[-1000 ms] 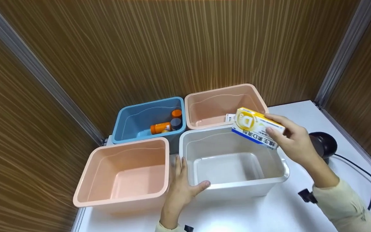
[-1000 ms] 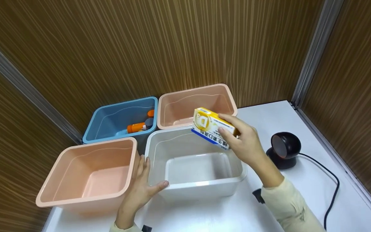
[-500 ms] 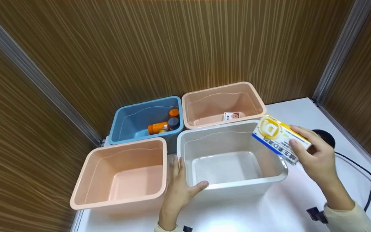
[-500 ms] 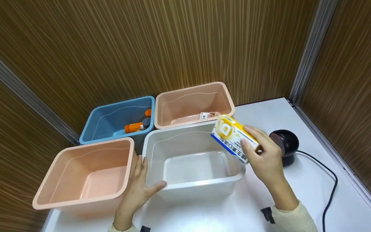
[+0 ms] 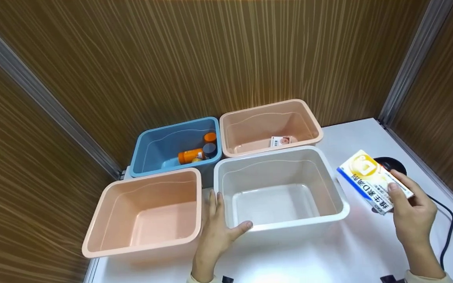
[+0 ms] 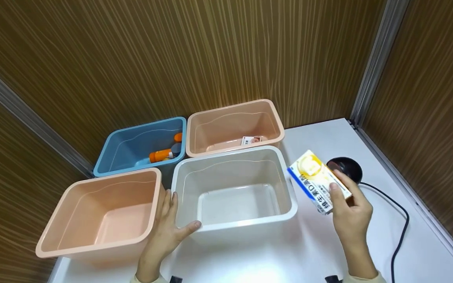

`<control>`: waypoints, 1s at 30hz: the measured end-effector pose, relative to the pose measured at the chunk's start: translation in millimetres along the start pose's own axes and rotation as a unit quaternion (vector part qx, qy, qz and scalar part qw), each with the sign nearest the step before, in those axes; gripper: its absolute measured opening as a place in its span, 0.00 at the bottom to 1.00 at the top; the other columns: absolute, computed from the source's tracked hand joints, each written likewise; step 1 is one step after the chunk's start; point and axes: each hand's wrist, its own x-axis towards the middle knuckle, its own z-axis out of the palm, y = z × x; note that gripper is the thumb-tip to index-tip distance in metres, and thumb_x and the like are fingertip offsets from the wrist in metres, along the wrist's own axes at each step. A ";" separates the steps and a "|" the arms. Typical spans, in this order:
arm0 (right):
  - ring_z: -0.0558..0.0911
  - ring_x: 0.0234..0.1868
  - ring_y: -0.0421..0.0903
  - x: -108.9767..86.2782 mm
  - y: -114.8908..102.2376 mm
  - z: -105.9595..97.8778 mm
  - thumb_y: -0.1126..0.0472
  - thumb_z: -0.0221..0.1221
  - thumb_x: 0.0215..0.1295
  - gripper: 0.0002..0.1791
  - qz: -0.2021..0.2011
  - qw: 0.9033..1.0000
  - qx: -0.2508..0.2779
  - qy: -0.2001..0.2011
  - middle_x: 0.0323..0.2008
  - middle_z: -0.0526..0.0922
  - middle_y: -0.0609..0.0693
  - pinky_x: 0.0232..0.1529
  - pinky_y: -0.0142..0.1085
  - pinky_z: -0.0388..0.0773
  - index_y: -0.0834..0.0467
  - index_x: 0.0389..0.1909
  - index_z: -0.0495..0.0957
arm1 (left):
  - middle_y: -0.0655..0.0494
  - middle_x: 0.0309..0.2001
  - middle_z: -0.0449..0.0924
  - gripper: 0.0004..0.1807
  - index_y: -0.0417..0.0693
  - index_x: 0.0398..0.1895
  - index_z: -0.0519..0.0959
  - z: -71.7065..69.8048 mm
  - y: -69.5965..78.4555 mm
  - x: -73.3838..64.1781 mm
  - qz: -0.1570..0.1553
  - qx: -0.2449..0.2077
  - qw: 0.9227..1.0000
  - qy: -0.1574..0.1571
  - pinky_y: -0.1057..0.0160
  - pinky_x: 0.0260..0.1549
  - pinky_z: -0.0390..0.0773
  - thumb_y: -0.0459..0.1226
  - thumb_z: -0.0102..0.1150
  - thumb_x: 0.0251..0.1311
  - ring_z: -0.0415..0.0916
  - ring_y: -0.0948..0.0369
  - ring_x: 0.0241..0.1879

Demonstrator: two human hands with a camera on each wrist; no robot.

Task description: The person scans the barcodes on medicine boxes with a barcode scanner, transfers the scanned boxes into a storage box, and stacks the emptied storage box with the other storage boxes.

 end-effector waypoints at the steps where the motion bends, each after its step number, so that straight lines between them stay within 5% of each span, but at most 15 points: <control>1: 0.85 0.36 0.41 -1.0 2.3 -0.4 0.69 0.57 0.72 0.20 0.022 0.999 0.021 0.010 0.49 0.82 0.52 0.24 0.30 0.81 0.64 0.63 0.78 | 0.46 0.81 0.30 0.70 0.43 0.82 0.47 -0.1 -0.3 0.0 0.001 -0.001 1.000 0.000 0.32 0.63 0.61 0.74 0.65 0.45 0.39 0.34 0.75; 8: 0.83 0.31 0.40 -8.6 23.6 -2.6 0.65 0.60 0.72 0.21 0.187 0.973 0.108 0.078 0.46 0.78 0.52 0.21 0.32 0.81 0.59 0.64 0.79 | 0.46 0.81 0.31 0.69 0.43 0.81 0.47 1.0 -0.4 -0.4 0.010 0.003 1.000 0.005 0.33 0.64 0.60 0.74 0.64 0.46 0.39 0.34 0.76; 18: 0.81 0.36 0.34 -21.4 61.7 -7.5 0.49 0.59 0.73 0.28 0.353 0.933 0.039 0.050 0.47 0.73 0.44 0.32 0.31 0.84 0.48 0.72 0.71 | 0.44 0.81 0.32 0.69 0.41 0.81 0.47 0.6 -1.5 0.6 0.012 0.008 1.000 0.006 0.33 0.63 0.62 0.73 0.64 0.46 0.40 0.34 0.75; 23: 0.80 0.37 0.33 -24.1 69.0 -6.0 0.46 0.60 0.72 0.30 0.379 0.924 0.036 0.047 0.49 0.71 0.45 0.33 0.31 0.84 0.46 0.73 0.71 | 0.43 0.81 0.32 0.69 0.42 0.81 0.47 0.3 -1.4 0.4 0.009 0.011 1.000 0.005 0.34 0.64 0.61 0.73 0.64 0.46 0.39 0.35 0.76; 30: 0.81 0.38 0.36 -12.5 51.7 -5.9 0.53 0.59 0.74 0.27 0.332 0.935 0.105 0.063 0.49 0.72 0.46 0.34 0.30 0.83 0.48 0.72 0.71 | 0.44 0.81 0.32 0.69 0.42 0.81 0.47 0.7 -1.4 0.1 0.010 0.011 1.000 0.003 0.34 0.63 0.62 0.73 0.64 0.46 0.40 0.35 0.76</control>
